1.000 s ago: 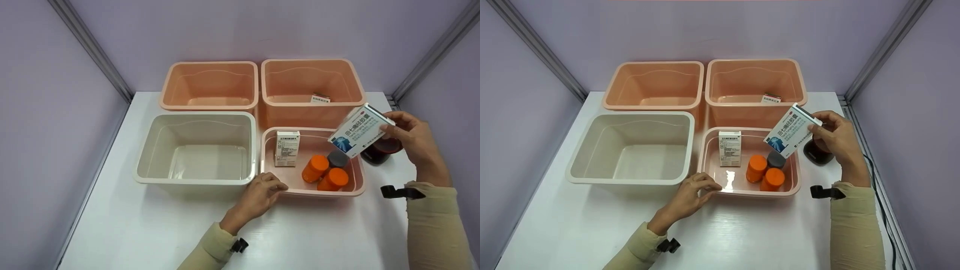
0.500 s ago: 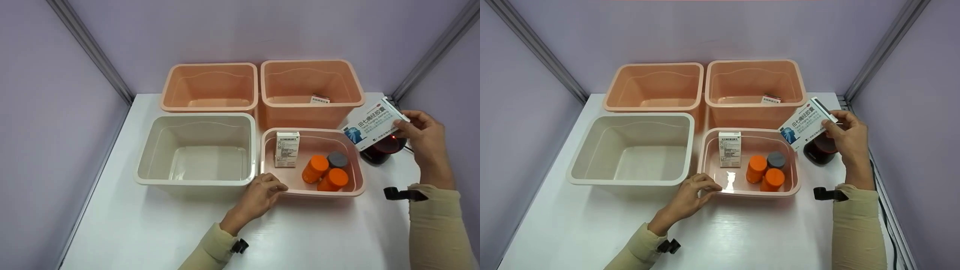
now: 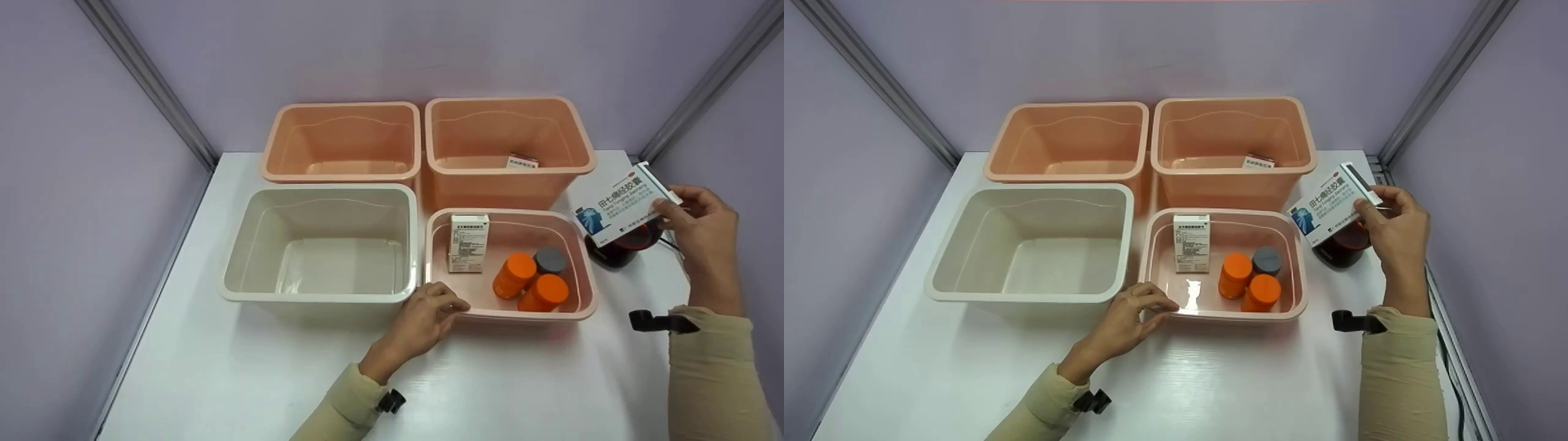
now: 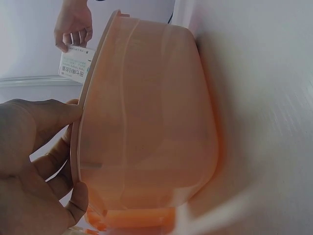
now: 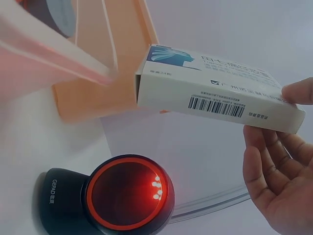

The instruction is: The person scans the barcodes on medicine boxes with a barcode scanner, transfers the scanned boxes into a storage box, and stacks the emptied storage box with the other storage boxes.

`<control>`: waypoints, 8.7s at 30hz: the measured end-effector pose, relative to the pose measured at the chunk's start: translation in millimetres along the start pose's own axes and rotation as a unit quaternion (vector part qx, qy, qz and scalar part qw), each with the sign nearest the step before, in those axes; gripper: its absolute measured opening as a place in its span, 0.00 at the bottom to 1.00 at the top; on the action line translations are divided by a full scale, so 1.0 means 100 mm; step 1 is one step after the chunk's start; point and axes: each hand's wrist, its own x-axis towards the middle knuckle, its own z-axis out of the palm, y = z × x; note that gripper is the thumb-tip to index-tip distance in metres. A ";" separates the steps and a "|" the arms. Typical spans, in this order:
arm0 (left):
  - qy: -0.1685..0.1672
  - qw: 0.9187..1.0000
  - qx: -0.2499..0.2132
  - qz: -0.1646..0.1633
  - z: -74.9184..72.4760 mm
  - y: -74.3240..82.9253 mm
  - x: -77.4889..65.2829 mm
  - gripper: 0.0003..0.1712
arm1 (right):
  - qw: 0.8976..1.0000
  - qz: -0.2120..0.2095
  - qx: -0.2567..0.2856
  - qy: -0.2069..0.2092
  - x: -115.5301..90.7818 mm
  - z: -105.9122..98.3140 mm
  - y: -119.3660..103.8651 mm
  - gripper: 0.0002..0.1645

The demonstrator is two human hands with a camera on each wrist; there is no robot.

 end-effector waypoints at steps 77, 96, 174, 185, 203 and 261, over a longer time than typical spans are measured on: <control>-0.003 1.000 -0.003 -0.004 -0.01 0.02 0.01 0.11 | 0.968 0.086 -0.178 0.153 -0.30 -0.33 0.44 0.14; -0.005 1.000 -0.008 -0.006 -0.02 0.03 0.00 0.11 | 0.968 0.100 -0.170 0.154 -0.34 -0.31 0.45 0.13; -0.004 1.000 0.003 -0.010 -0.01 0.02 0.01 0.10 | 0.997 -0.011 -0.041 0.063 0.18 0.41 -0.25 0.10; -0.011 1.000 -0.004 -0.015 -0.01 0.02 0.01 0.10 | 0.998 -0.013 -0.028 0.051 0.29 0.49 -0.31 0.11; -0.007 1.000 0.003 -0.015 -0.01 0.03 0.01 0.10 | 0.994 -0.020 -0.105 0.031 0.47 0.72 -0.43 0.11; 0.002 1.000 0.002 -0.004 0.00 0.03 -0.04 0.11 | 0.993 -0.043 -0.104 0.039 0.82 1.37 -0.37 0.12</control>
